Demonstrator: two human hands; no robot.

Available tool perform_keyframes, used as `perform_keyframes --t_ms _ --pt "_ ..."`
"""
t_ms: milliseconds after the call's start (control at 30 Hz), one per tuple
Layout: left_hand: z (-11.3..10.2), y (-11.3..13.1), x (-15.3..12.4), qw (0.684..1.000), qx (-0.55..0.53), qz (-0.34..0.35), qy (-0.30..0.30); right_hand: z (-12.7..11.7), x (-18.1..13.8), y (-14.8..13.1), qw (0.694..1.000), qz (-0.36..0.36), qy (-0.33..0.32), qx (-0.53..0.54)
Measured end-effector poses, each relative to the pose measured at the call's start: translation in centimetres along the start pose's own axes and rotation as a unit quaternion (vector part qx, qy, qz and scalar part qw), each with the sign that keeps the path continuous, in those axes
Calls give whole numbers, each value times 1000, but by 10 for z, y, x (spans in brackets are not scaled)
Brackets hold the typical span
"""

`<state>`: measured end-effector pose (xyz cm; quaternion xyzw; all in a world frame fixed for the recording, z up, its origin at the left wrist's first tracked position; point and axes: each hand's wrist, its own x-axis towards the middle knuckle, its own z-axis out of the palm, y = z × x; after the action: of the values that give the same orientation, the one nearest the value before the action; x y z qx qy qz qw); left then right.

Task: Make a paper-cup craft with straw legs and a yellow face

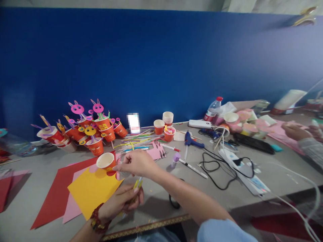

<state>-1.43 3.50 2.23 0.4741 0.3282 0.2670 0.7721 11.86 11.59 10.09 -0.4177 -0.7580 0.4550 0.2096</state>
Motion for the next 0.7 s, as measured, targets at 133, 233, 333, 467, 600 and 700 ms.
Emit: perform_keyframes --t_ms 133,233,333,467,600,700 --pt "-1 1 2 1000 -16 -14 2 0 0 -3 1000 -2 -6 -6" --pt "0 2 3 999 -29 -22 3 0 -1 -5 1000 -8 -3 -11" --pt "1 3 3 999 -37 -26 21 0 -2 -8 1000 -18 2 -18" --pt "0 3 4 997 -67 -34 27 0 -3 -13 999 -24 10 -26" --pt "-2 4 4 993 -111 -45 20 0 -6 -16 998 -43 35 -30" --pt "-3 5 4 990 -128 -45 25 -1 -10 -17 996 -65 43 -31"
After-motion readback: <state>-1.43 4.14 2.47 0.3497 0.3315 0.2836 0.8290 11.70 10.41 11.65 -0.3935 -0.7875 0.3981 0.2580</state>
